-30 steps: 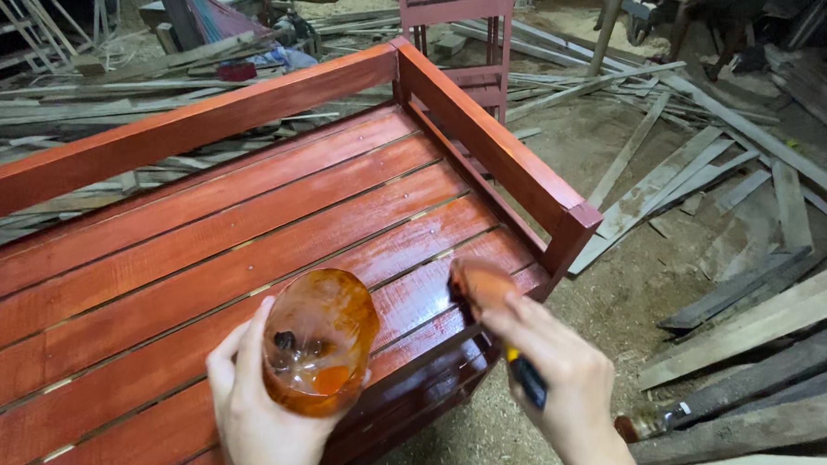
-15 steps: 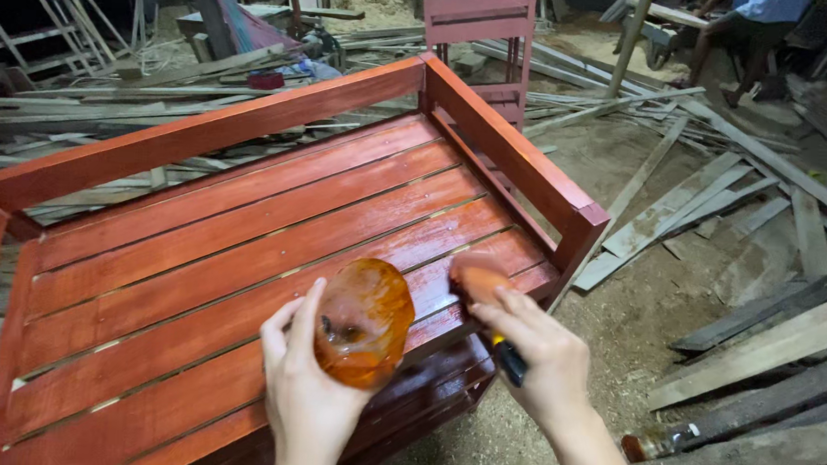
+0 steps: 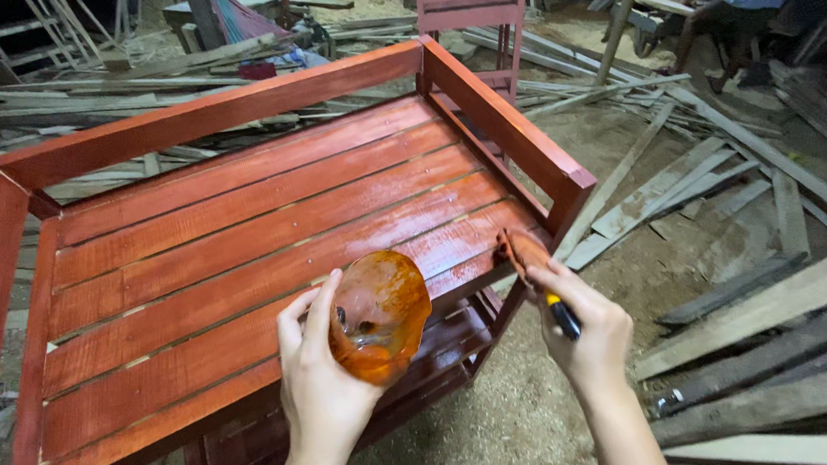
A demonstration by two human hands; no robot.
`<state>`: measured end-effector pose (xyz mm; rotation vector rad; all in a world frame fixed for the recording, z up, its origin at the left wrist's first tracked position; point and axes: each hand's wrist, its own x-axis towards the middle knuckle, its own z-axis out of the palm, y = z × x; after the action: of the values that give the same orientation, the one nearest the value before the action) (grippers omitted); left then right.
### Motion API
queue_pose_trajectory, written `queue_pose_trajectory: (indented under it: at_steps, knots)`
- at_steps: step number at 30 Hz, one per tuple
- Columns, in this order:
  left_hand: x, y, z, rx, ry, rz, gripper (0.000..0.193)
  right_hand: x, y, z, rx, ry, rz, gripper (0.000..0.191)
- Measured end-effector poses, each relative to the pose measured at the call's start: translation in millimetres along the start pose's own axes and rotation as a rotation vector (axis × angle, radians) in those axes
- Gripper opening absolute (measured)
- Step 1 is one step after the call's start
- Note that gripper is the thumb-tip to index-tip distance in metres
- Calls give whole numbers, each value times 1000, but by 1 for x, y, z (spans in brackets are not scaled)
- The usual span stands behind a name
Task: The person applies a reddish wood stain to a slatted wooden furniture frame, holding a container of stain in one hand and wiping the stain onto the wood surfaces with an applicator in the other. They work around the piece, coating the top slats, rails, and side panels, reloading the applicator from the container as they go.
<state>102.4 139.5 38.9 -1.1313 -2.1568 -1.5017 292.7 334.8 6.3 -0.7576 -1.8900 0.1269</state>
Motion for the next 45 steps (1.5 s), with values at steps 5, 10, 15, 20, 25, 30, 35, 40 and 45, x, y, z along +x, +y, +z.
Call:
queue_pose_trajectory:
  at_steps: [5, 10, 15, 20, 25, 30, 35, 40, 45]
  knots:
    - [-14, 5, -16, -11, -34, -24, 106, -6, -3, -3, -164, -81, -143, 42]
    - [-23, 12, -27, -14, -24, -39, 106, -4, 4, -3, -198, -111, -152, 50]
    - [-22, 18, -24, -11, 4, -16, 107, -16, -4, 1, -27, -68, -205, 46]
    - [-15, 34, 5, -24, -10, -29, 106, -7, 17, -16, 153, -181, -91, 49]
    - [-8, 71, 66, -22, -1, -17, 108, 28, 88, -37, 28, -58, -224, 47]
    - [-7, 126, 149, -33, -9, -12, 108, 37, 169, -59, 188, -95, -234, 47]
    - [-3, 187, 239, -14, -27, -46, 112, 76, 265, -107, 496, -101, 391, 40]
    - [-17, 235, 319, -30, -61, 5, 104, 106, 353, -179, 950, -90, 362, 44]
    - [-39, 264, 378, -4, -32, 132, 101, 132, 383, -200, 787, -360, 86, 43]
